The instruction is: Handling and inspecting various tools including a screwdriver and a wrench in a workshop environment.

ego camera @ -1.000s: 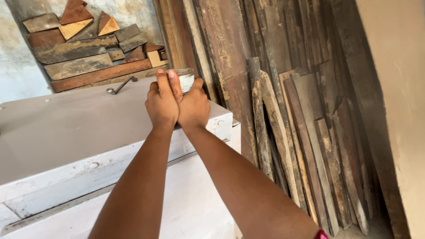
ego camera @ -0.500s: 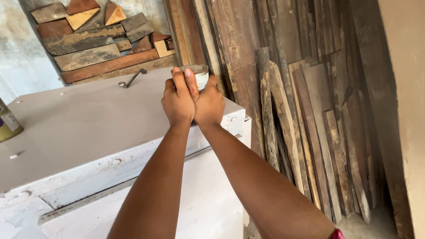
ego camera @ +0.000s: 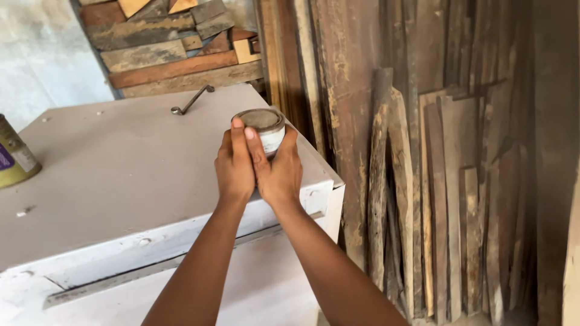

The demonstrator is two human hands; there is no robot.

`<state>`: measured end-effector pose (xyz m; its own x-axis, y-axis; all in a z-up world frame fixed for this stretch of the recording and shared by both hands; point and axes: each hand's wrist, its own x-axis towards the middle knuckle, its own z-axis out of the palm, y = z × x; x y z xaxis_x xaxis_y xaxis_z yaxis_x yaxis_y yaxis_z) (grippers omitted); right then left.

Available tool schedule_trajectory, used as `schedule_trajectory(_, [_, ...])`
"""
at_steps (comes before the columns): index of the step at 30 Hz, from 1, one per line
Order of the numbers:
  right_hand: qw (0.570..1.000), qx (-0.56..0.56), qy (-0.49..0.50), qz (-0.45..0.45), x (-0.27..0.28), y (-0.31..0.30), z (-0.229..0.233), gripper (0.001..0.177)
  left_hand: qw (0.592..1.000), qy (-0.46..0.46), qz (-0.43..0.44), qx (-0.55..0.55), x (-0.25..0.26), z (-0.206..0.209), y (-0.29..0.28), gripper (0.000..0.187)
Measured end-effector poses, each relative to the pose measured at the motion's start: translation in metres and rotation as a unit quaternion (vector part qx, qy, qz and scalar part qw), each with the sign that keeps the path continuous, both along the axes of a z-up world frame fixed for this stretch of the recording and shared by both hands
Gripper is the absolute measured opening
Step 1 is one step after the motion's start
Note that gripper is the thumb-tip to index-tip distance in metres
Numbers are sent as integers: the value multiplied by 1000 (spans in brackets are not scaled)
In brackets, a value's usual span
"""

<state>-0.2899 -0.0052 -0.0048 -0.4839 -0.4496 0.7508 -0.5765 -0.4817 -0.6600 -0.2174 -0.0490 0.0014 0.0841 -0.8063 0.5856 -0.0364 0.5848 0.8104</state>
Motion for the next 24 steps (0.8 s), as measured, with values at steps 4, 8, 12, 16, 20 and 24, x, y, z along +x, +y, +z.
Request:
schedule_trajectory(4, [997,10,-15,69,-9,6,4,87,999,27,-18,7,0,5,9,71])
schedule_trajectory(8, [991,-41,-16,129,-17,-1,-3,83,999,47,-14,-17,-3,-4,-5,68])
schedule_trajectory(12, [989,-36,5,147,-15,12,-3,75,997,53,20,-48,1,-5,11,64])
schedule_trajectory(16, [965,-51,-21,258,2,18,-4,69,983,99,41,-151,16,-5,44,57])
schedule_trajectory(20, [913,-72,-55,397,56,46,-3,67,975,111,116,-155,68,-15,82,54])
schedule_trajectory(24, [856,-21,-66,513,127,83,-27,65,983,95,131,-91,150,-35,150,53])
